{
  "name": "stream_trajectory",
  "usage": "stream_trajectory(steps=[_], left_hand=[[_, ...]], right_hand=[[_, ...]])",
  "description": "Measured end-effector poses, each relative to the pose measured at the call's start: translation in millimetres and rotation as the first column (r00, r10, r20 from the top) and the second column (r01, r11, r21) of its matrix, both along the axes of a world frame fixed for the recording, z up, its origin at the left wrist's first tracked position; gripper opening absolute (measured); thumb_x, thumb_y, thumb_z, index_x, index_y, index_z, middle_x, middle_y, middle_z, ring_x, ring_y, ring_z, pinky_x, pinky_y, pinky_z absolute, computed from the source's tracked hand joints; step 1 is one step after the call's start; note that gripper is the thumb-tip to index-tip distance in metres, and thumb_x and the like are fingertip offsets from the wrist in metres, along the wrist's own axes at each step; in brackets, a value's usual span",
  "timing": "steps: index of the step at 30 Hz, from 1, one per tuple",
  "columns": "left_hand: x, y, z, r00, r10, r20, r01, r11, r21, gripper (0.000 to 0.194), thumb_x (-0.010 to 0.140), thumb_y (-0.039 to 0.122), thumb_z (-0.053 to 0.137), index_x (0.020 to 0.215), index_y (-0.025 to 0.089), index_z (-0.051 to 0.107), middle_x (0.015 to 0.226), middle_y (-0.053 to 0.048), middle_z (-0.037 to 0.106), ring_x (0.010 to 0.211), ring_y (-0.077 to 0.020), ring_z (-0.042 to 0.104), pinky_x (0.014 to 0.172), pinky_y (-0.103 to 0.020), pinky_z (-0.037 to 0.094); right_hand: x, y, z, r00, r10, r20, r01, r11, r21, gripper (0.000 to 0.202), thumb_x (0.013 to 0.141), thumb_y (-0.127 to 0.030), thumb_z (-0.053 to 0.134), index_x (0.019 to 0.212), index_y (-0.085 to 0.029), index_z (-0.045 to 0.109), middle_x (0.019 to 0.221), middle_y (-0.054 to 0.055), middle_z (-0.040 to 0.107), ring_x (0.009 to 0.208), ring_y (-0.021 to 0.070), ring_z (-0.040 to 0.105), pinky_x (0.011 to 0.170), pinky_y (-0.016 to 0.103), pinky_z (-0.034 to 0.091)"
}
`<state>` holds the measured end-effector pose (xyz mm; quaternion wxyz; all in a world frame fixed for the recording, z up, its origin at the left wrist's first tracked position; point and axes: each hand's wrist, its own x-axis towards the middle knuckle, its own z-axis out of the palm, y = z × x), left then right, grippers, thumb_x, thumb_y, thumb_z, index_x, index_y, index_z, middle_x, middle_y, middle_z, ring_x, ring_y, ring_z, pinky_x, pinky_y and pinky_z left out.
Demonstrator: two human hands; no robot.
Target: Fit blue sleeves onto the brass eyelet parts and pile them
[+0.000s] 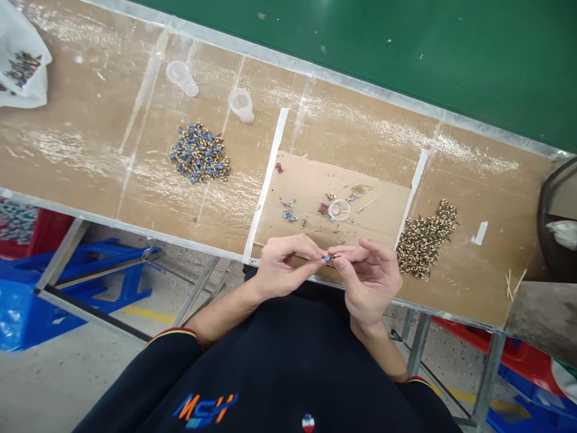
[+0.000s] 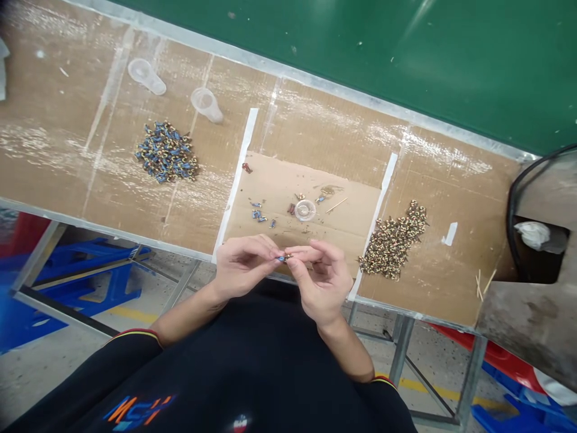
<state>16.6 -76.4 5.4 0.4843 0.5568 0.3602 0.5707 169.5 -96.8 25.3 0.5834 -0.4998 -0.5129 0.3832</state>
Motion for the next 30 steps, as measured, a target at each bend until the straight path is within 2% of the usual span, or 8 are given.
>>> stream_trajectory(steps=[9, 16, 18, 21, 23, 25, 27, 30], left_hand=[[-10.1, 5.4, 13.7, 0.983, -0.048, -0.178, 0.066, 0.993, 0.096, 0.012, 0.093, 0.011, 0.076, 0.084, 0.018, 0.075, 0.077, -0.006, 0.082, 0.068, -0.0156, 0.079, 0.065, -0.022, 0.064], [-7.9, 3.0, 13.1, 0.983, -0.037, -0.179, 0.052, 0.995, 0.083, 0.012, 0.092, 0.011, 0.075, 0.083, 0.018, 0.075, 0.078, -0.006, 0.082, 0.068, -0.0164, 0.079, 0.065, -0.023, 0.065], [-6.8, 1.7, 11.4, 0.987, -0.038, -0.155, 0.046, 0.998, 0.05, 0.011, 0.092, 0.013, 0.077, 0.083, 0.018, 0.075, 0.078, -0.006, 0.082, 0.068, -0.0166, 0.079, 0.064, -0.023, 0.065], [-5.3, 0.2, 9.5, 0.994, -0.028, -0.102, 0.026, 0.999, -0.021, 0.013, 0.093, 0.02, 0.08, 0.081, 0.018, 0.074, 0.077, -0.007, 0.082, 0.068, -0.0168, 0.079, 0.064, -0.024, 0.064], [-4.7, -0.1, 8.4, 0.998, -0.013, -0.069, 0.009, 0.998, -0.061, 0.015, 0.093, 0.023, 0.08, 0.081, 0.018, 0.073, 0.078, -0.007, 0.082, 0.07, -0.0174, 0.079, 0.065, -0.025, 0.065], [-4.9, 0.2, 7.4, 0.999, -0.007, -0.051, 0.003, 0.997, -0.082, 0.013, 0.093, 0.023, 0.081, 0.083, 0.018, 0.074, 0.078, -0.007, 0.082, 0.069, -0.0169, 0.078, 0.065, -0.025, 0.063], [-5.5, 0.8, 6.5, 0.999, -0.019, -0.046, 0.014, 0.995, -0.098, 0.012, 0.093, 0.024, 0.081, 0.084, 0.018, 0.075, 0.077, -0.006, 0.081, 0.067, -0.0159, 0.076, 0.062, -0.024, 0.061], [-6.4, 1.2, 6.0, 0.997, -0.059, -0.05, 0.053, 0.991, -0.125, 0.014, 0.093, 0.027, 0.08, 0.084, 0.018, 0.075, 0.074, -0.006, 0.079, 0.064, -0.015, 0.074, 0.061, -0.024, 0.059]], right_hand=[[6.3, -1.0, -2.0, 0.997, 0.081, -0.001, -0.081, 0.996, -0.021, 0.028, 0.094, -0.017, 0.078, 0.113, -0.027, 0.059, 0.076, -0.006, 0.079, 0.083, 0.0188, 0.084, 0.073, 0.03, 0.071], [5.6, -1.4, -5.8, 0.995, 0.098, 0.009, -0.098, 0.995, -0.012, 0.021, 0.097, -0.02, 0.076, 0.102, -0.026, 0.056, 0.078, -0.003, 0.079, 0.082, 0.0204, 0.083, 0.071, 0.032, 0.071], [5.8, -0.4, -8.4, 0.995, 0.103, 0.019, -0.103, 0.995, 0.006, 0.019, 0.098, -0.021, 0.075, 0.106, -0.026, 0.059, 0.08, -0.003, 0.079, 0.083, 0.02, 0.083, 0.071, 0.032, 0.071], [10.4, 1.4, -13.2, 0.991, 0.127, 0.05, -0.13, 0.989, 0.064, 0.022, 0.103, -0.031, 0.069, 0.124, -0.028, 0.062, 0.088, 0.0, 0.079, 0.085, 0.0195, 0.083, 0.072, 0.033, 0.071], [16.4, 2.3, -15.7, 0.986, 0.135, 0.1, -0.146, 0.982, 0.12, 0.03, 0.106, -0.032, 0.065, 0.136, -0.032, 0.062, 0.103, 0.004, 0.079, 0.09, 0.0193, 0.082, 0.07, 0.032, 0.071], [22.6, 3.2, -16.4, 0.971, 0.133, 0.198, -0.167, 0.971, 0.168, 0.036, 0.104, -0.022, 0.066, 0.138, -0.034, 0.066, 0.116, 0.006, 0.077, 0.096, 0.0191, 0.081, 0.07, 0.032, 0.07], [26.5, 4.4, -15.1, 0.94, 0.131, 0.316, -0.202, 0.958, 0.204, 0.041, 0.098, -0.011, 0.07, 0.132, -0.035, 0.071, 0.116, 0.005, 0.076, 0.096, 0.0189, 0.08, 0.073, 0.032, 0.071], [26.6, 7.0, -11.4, 0.901, 0.101, 0.422, -0.22, 0.945, 0.242, 0.043, 0.096, -0.008, 0.071, 0.128, -0.036, 0.074, 0.106, 0.004, 0.078, 0.09, 0.0186, 0.08, 0.072, 0.032, 0.07]])
